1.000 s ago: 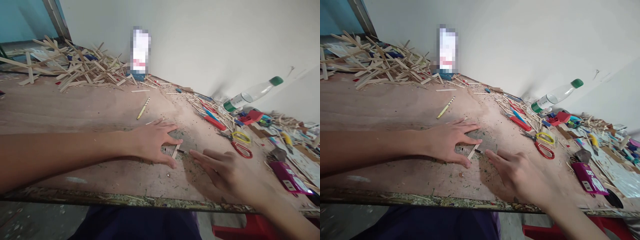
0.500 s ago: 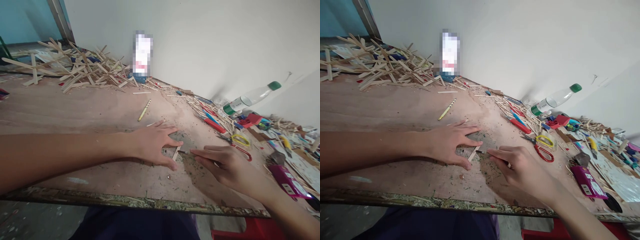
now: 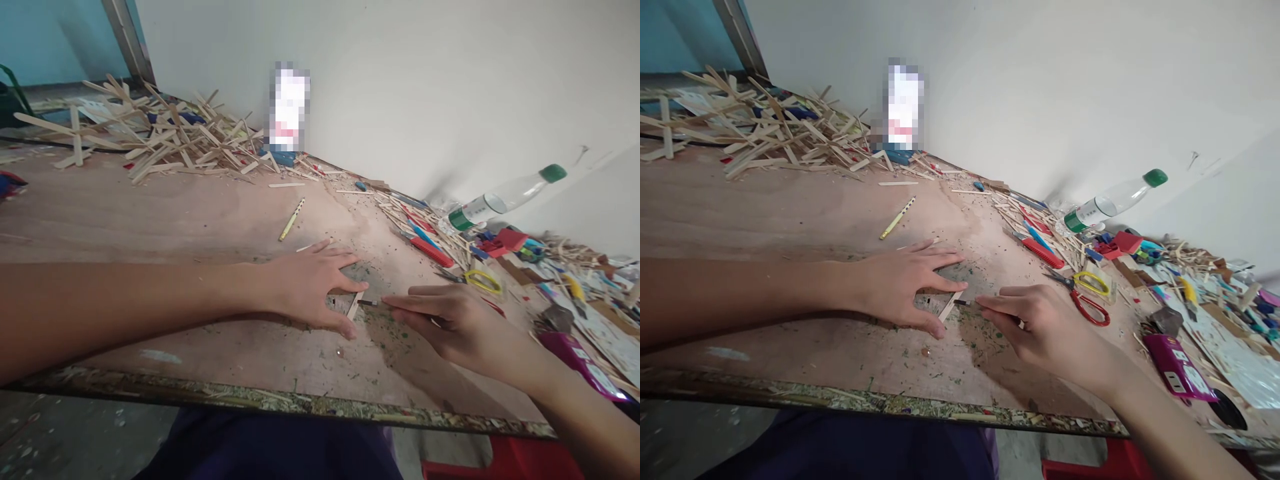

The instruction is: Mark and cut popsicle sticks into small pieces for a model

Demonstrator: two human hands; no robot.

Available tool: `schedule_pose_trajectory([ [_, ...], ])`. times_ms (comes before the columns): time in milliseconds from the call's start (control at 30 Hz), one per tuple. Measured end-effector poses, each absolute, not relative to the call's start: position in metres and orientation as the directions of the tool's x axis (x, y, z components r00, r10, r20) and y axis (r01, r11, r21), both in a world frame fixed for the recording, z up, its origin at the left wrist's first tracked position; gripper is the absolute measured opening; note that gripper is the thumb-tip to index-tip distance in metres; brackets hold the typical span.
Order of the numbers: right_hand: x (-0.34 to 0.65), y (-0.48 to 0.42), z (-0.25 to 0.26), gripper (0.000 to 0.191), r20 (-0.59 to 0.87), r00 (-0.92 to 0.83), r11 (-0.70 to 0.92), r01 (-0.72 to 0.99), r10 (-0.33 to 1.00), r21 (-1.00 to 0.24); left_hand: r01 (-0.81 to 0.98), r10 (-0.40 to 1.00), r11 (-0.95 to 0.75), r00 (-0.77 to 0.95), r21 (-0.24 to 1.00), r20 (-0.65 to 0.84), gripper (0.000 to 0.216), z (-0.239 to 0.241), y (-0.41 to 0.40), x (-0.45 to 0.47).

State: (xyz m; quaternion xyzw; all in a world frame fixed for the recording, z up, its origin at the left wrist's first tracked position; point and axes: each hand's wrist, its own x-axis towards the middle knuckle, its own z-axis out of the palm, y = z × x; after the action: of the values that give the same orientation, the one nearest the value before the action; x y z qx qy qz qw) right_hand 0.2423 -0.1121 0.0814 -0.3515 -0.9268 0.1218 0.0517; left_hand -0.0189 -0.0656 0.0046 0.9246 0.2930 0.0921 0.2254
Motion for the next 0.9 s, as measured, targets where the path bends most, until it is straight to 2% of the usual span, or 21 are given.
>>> schedule_pose_trajectory([
  [333,0.244,-0.112,0.081,0.030,0.019,-0.760,0.743,0.629,0.649,-0.228,0.509,0.586,-0.723,0.810,0.468,0.023,0.088,0.005,-0.066,-0.018],
  [567,0.234,-0.119,0.084,0.030,0.015,-0.756,0.750,0.645,0.654,-0.144,0.484,0.572,-0.739,0.818,0.468,0.058,0.087,0.000,-0.064,-0.018],
  [667,0.233,-0.119,0.083,0.031,0.010,-0.754,0.746,0.647,0.656,-0.155,0.486,0.576,-0.737,0.815,0.469,0.060,0.085,-0.001,-0.064,-0.018],
  [767,0.239,-0.115,0.081,0.033,0.001,-0.787,0.775,0.608,0.617,-0.172,0.488,0.577,-0.734,0.815,0.473,0.056,0.085,0.000,-0.065,-0.018],
  [900,0.252,-0.108,0.077,0.036,-0.011,-0.840,0.835,0.540,0.542,-0.106,0.485,0.573,-0.736,0.818,0.472,0.054,0.086,0.000,-0.064,-0.018],
])
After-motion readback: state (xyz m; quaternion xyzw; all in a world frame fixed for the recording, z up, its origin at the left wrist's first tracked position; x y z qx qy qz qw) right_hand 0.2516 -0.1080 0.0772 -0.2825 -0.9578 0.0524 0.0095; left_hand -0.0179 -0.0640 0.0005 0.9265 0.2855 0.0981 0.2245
